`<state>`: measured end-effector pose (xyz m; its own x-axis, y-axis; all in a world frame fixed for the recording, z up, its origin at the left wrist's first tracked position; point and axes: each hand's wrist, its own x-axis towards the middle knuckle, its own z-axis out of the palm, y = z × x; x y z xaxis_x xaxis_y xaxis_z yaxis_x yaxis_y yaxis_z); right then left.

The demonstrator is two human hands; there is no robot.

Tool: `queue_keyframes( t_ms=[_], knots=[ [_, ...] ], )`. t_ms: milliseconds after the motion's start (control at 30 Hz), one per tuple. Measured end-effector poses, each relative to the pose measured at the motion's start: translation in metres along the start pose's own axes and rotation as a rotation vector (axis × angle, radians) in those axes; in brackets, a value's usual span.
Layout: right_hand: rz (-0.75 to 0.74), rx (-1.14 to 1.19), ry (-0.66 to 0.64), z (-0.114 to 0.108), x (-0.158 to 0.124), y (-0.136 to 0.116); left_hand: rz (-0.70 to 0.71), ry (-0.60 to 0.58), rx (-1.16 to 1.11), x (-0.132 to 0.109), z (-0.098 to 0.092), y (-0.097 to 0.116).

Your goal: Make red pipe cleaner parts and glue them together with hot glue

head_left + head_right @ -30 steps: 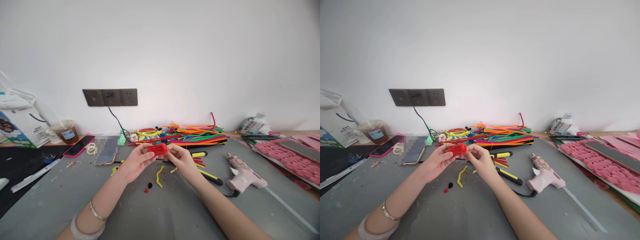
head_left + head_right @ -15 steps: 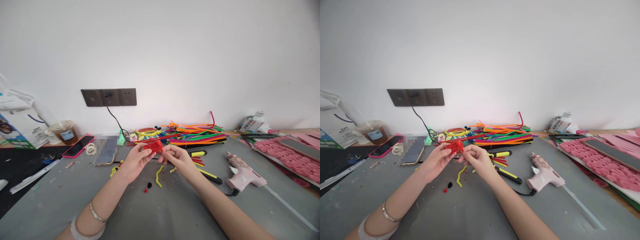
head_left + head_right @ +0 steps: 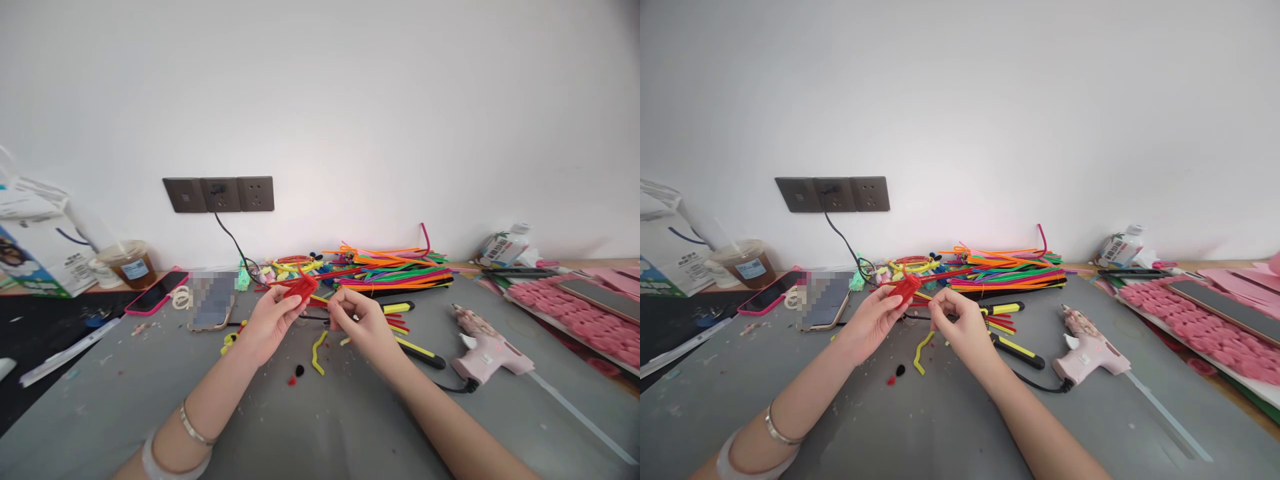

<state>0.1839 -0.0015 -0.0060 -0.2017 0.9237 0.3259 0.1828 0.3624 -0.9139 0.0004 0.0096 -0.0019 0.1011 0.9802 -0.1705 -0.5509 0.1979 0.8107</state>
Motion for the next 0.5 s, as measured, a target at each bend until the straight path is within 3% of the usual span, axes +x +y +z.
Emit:
queue_keyframes(
  t_ms=[133, 367, 500],
  knots=[
    [-0.113, -0.115, 0.061, 0.0005, -0.001, 0.0006, 0.012, 0.02, 0.021, 0.0024, -0.0029, 0.0052],
    [-0.188, -0.168, 0.299, -0.0044, 0.0051, 0.0077, -0.093, -0.145, 0.077, -0.0046, -0.0002, 0.0066],
    [-0.222, -0.167, 0.231, -0.0062, 0.0051, 0.0055, -0.11, -0.215, 0.074, -0.0063, 0.0005, 0.0047]
  ],
)
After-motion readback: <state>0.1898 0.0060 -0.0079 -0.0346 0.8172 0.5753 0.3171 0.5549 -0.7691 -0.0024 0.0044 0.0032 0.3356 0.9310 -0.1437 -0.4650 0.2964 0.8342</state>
